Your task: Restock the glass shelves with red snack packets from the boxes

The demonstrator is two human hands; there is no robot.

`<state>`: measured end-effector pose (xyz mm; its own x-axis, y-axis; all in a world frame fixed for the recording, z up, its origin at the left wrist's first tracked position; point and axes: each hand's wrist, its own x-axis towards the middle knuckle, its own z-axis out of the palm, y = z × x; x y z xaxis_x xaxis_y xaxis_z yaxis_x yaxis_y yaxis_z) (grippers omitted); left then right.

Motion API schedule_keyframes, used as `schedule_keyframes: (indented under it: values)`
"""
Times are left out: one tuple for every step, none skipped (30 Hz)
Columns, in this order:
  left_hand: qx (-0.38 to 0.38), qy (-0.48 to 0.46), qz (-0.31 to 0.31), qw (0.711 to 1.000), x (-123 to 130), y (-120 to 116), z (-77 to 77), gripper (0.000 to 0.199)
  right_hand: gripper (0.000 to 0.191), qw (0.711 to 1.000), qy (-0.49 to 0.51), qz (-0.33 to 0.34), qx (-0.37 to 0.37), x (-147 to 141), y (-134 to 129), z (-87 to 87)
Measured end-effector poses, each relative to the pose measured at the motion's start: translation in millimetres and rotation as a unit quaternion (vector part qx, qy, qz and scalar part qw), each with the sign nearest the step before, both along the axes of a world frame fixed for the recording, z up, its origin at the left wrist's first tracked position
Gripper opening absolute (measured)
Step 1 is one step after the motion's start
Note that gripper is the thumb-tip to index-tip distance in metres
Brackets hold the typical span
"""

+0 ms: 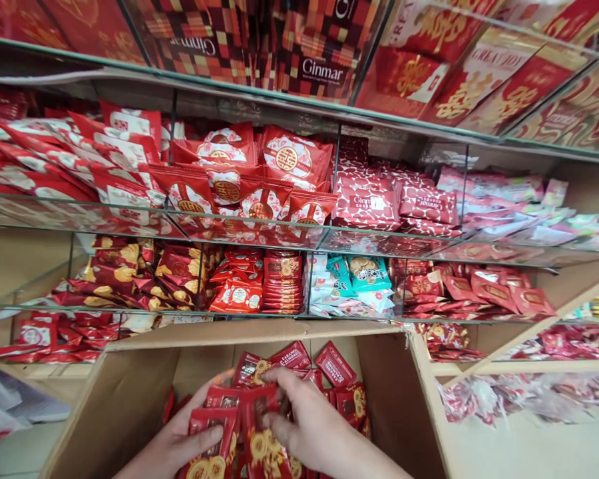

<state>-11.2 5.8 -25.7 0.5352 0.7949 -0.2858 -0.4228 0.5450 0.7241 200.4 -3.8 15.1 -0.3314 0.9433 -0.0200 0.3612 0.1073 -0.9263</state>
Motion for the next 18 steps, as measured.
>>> schedule_keyframes:
  values:
    - [0.014, -0.003, -0.022, 1.0, 0.4, 0.0, -1.3, 0.066, 0.037, 1.0, -0.002, 0.014, -0.009, -2.3, 1.2, -4.7]
    - [0.028, -0.006, -0.04, 0.999, 1.0, 0.1, -2.8, 0.062, 0.039, 1.0, 0.007, 0.023, -0.02, -5.8, 2.4, -10.9]
    - [0.041, -0.009, -0.053, 0.998, 1.8, 0.2, -4.4, 0.059, 0.039, 0.999, 0.022, 0.022, -0.028, -10.2, 3.5, -17.8]
    - [0.049, -0.012, -0.058, 0.997, 2.7, 0.1, -6.0, 0.056, 0.037, 0.999, 0.038, 0.013, -0.033, -15.0, 4.3, -24.6]
    - [0.049, -0.013, -0.053, 0.997, 3.5, 0.0, -7.3, 0.054, 0.035, 0.998, 0.049, -0.003, -0.037, -19.5, 4.6, -30.3]
    - [0.041, -0.013, -0.039, 0.998, 4.2, -0.4, -8.5, 0.055, 0.031, 0.997, 0.056, -0.016, -0.043, -23.3, 4.3, -33.9]
    - [0.029, -0.012, -0.023, 0.999, 4.6, -1.0, -9.3, 0.058, 0.027, 0.997, 0.056, -0.024, -0.052, -25.9, 3.3, -34.7]
    - [0.016, -0.013, -0.005, 1.0, 4.7, -1.7, -9.9, 0.062, 0.022, 0.997, 0.047, -0.026, -0.063, -27.0, 1.5, -32.1]
    - [0.005, -0.016, 0.01, 1.0, 4.5, -2.4, -10.3, 0.068, 0.016, 0.997, 0.025, -0.02, -0.068, -26.5, -1.1, -25.8]
    - [-0.003, -0.021, 0.02, 1.0, 3.8, -3.1, -10.7, 0.074, 0.012, 0.998, -0.007, -0.01, -0.064, -24.6, -4.1, -15.7]
    - [-0.008, -0.026, 0.025, 0.999, 2.7, -3.5, -11.1, 0.079, 0.007, 0.998, -0.045, -0.002, -0.046, -21.4, -7.1, -2.2]
    - [-0.011, -0.03, 0.027, 0.999, 1.3, -3.8, -11.8, 0.081, 0.004, 0.996, -0.086, 0.005, -0.013, -17.6, -9.4, 14.1]
    - [-0.013, -0.032, 0.029, 0.999, -0.3, -3.8, -12.8, 0.082, 0.005, 0.991, -0.126, -0.002, 0.038, -13.5, -10.3, 32.1]
    - [-0.016, -0.03, 0.031, 0.999, -1.8, -3.5, -14.2, 0.081, 0.009, 0.984, -0.153, -0.014, 0.089, -9.9, -8.8, 50.7]
    - [-0.021, -0.023, 0.033, 0.999, -3.0, -3.1, -16.0, 0.08, 0.011, 0.974, -0.174, -0.023, 0.141, -7.3, -4.4, 68.5]
    - [-0.027, -0.015, 0.033, 0.999, -3.8, -2.7, -18.2, 0.077, 0.014, 0.958, -0.203, -0.038, 0.199, -6.1, 3.2, 84.4]
    - [-0.032, -0.009, 0.032, 0.999, -4.0, -2.3, -20.5, 0.073, 0.015, 0.935, -0.248, -0.051, 0.249, -6.5, 14.0, 97.5]
    - [-0.033, -0.007, 0.03, 0.999, -3.5, -2.1, -22.9, 0.069, 0.015, 0.901, -0.307, -0.067, 0.297, -8.6, 27.4, 107.5]
